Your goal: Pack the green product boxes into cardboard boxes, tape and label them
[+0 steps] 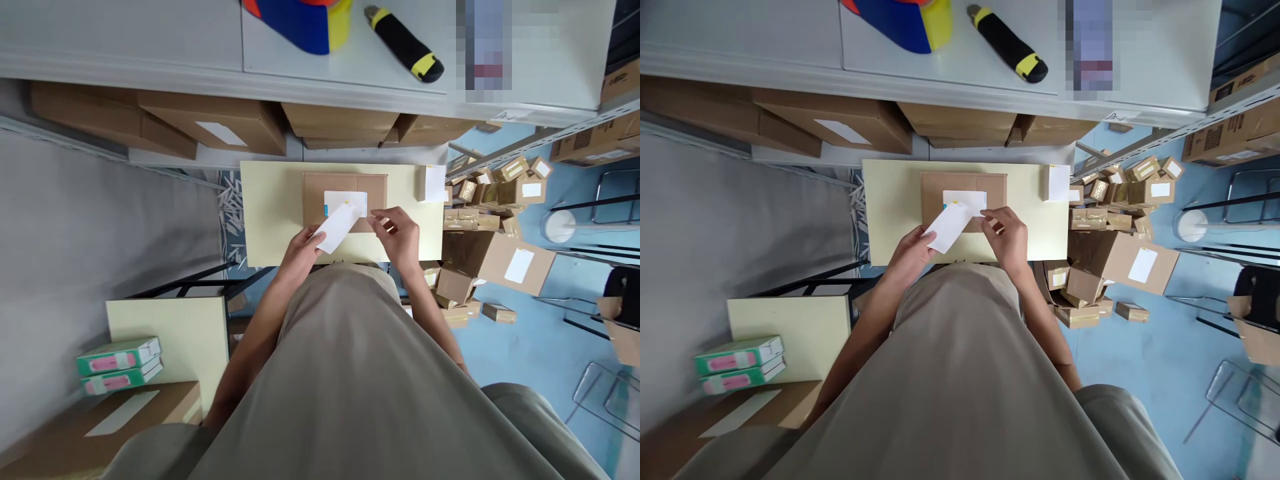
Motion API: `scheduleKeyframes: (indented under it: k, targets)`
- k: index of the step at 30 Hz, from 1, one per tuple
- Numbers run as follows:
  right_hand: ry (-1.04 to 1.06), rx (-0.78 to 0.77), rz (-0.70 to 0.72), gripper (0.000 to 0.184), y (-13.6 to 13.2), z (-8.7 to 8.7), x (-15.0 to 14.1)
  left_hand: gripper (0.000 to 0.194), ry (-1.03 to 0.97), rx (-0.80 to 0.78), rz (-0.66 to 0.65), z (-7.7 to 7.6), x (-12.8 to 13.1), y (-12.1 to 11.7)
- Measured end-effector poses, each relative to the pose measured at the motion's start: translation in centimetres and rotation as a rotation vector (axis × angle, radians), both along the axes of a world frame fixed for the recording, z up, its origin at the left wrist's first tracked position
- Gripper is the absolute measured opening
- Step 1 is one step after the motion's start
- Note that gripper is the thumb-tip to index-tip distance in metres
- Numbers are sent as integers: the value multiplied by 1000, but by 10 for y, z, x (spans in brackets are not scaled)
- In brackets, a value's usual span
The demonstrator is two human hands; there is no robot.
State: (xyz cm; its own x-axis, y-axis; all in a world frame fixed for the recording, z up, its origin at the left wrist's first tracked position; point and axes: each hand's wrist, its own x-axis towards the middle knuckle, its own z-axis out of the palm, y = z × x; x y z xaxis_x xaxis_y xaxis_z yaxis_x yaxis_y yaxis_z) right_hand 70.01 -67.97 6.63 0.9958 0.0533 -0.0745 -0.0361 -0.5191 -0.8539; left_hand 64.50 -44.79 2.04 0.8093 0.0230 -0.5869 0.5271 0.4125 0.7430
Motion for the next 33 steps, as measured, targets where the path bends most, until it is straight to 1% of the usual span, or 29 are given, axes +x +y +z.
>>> scheduleKeyframes:
  k: [2, 4, 6, 8, 10, 13, 14, 16, 17, 19, 21, 24, 26, 28, 30, 33]
  targets:
    - [14, 39, 18, 35, -9, -3, 15, 45, 9, 1, -35, 3, -2, -4]
    - [34, 71, 66, 32, -15, -9, 24, 44, 20, -2, -71, 6, -3, -9]
    - [52, 88, 123, 27, -19, -14, 28, 44, 29, -9, -101, 6, -4, -16]
    - [50, 74, 167, 21, -22, -17, 26, 44, 26, -3, -111, 5, -4, -23]
    - [28, 23, 212, 15, -22, -14, 17, 44, 5, 57, -70, 0, -3, -30]
    - [-32, -71, 331, 12, -17, -5, -6, 53, -37, 220, 72, -12, -3, -35]
    - [-62, -93, 375, 14, -15, -2, -15, 57, -41, 245, 118, -16, -4, -35]
    - [-129, -118, 439, 17, -11, 3, -30, 61, -22, 218, 175, -26, -6, -32]
    - [-157, -120, 459, 17, -10, 5, -36, 59, -7, 194, 185, -30, -7, -30]
    - [-182, -107, 469, 17, -9, 9, -43, 50, 12, 188, 177, -37, -10, -27]
    - [-167, -69, 449, 16, -8, 11, -43, 44, 5, 242, 170, -42, -12, -23]
    - [-111, 4, 359, 19, -8, 9, -35, 49, -22, 337, 160, -46, -12, -16]
    - [-64, 46, 253, 27, -9, -1, -22, 51, -60, 428, 139, -48, -7, -9]
    - [7, 79, 127, 37, -11, -21, -4, 48, -123, 557, 103, -51, 4, 0]
    - [107, 111, 23, 46, -13, -49, 19, 39, -184, 694, 23, -56, 21, 8]
    - [222, 130, -32, 53, -15, -96, 51, 22, -209, 837, -149, -68, 54, 16]
